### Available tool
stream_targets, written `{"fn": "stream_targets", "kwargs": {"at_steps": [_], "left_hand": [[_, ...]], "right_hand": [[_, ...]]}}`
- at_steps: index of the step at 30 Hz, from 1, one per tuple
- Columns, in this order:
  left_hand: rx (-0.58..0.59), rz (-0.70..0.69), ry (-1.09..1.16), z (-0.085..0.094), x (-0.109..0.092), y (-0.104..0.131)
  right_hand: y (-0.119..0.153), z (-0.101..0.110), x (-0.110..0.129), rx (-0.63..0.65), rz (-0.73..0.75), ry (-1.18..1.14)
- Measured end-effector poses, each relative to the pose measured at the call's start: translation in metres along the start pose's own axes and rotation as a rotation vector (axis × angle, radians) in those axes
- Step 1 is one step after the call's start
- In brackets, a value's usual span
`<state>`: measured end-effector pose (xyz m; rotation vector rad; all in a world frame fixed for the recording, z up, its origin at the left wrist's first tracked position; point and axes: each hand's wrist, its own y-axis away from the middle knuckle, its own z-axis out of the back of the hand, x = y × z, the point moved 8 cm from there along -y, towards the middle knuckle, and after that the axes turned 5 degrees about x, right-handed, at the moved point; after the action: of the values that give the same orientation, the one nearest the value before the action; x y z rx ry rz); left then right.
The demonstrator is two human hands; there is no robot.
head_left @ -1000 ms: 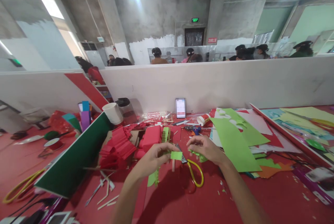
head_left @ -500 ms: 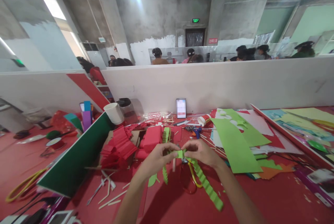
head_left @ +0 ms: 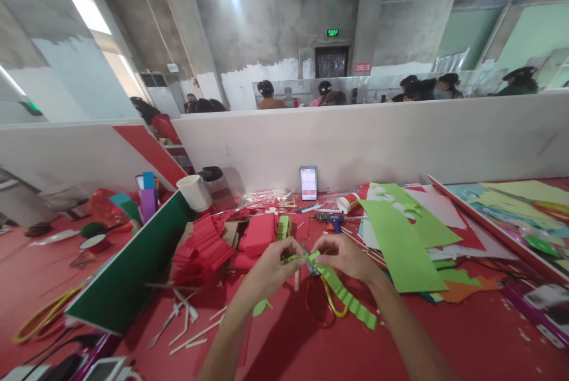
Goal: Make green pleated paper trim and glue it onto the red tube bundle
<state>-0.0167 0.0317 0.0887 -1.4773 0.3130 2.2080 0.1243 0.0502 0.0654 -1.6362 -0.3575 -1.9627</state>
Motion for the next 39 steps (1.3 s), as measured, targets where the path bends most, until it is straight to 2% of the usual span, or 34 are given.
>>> {"fn": "stream_targets", "kwargs": {"at_steps": [5,10,21,27,33,39], "left_hand": [[0.009,-0.03,-0.099,-0.001,-0.007,0.002],[0.004,-0.045,-0.082,-0.003,-0.013,0.003],[0.003,0.054,-0.139,0.002,0.001,-0.004],[0.028,0.03,-0.093,-0.001,-0.001,-0.007],[0.034,0.025,0.022,-0.003,0.004,-0.016],[0.1,0.01,0.009,-0.008,0.005,-0.029]], "right_hand": [[0.001,0.001,0.007,-0.016,0.006,0.062],[0.002,0.004,0.017,-0.046,0.03,0.131],[0.0,0.009,0.019,-0.013,0.04,0.136],[0.0,0.013,0.023,-0.004,0.043,0.157],[-0.006,0.02,0.016,-0.034,0.043,0.085],[-0.009,0.023,0.003,-0.073,0.032,-0.042]]}}
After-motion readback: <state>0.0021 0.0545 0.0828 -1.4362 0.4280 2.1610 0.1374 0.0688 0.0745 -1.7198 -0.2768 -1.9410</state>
